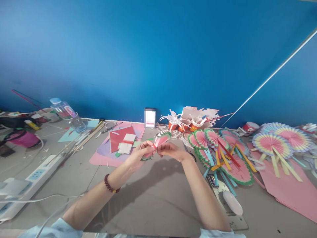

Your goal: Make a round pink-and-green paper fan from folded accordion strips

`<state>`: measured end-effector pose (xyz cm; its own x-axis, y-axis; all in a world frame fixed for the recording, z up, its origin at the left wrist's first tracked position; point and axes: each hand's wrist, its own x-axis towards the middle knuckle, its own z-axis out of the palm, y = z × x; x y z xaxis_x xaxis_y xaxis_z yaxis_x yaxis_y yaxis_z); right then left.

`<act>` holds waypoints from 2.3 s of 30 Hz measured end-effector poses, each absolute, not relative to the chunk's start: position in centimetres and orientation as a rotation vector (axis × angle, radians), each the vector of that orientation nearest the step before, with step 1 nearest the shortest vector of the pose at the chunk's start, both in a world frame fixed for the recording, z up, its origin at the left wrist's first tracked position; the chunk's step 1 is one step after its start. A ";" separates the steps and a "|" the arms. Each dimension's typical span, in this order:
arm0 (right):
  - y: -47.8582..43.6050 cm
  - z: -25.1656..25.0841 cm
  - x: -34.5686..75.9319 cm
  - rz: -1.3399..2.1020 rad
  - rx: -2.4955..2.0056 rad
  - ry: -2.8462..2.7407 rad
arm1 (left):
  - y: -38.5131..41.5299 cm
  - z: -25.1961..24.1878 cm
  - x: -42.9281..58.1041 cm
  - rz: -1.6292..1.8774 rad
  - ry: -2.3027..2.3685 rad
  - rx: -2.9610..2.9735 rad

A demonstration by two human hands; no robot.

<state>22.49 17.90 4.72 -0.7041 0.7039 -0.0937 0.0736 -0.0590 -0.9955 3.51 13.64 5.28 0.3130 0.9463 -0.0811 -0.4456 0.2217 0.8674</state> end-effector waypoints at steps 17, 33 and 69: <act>16.7 6.6 22.3 1.587 -0.793 -1.846 | 13.5 6.4 3.1 1.123 0.772 0.721; 16.6 6.9 21.5 1.454 -0.920 -1.730 | 13.6 7.0 3.0 1.074 0.694 0.790; 16.2 6.5 20.2 1.352 -0.957 -1.626 | 13.4 7.7 2.9 1.149 0.806 0.712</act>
<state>20.21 16.18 6.51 -0.3962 0.9117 0.1087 0.0597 0.1437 -0.9878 2.94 13.39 7.65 0.2028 0.9624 -0.1806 -0.4977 0.2601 0.8274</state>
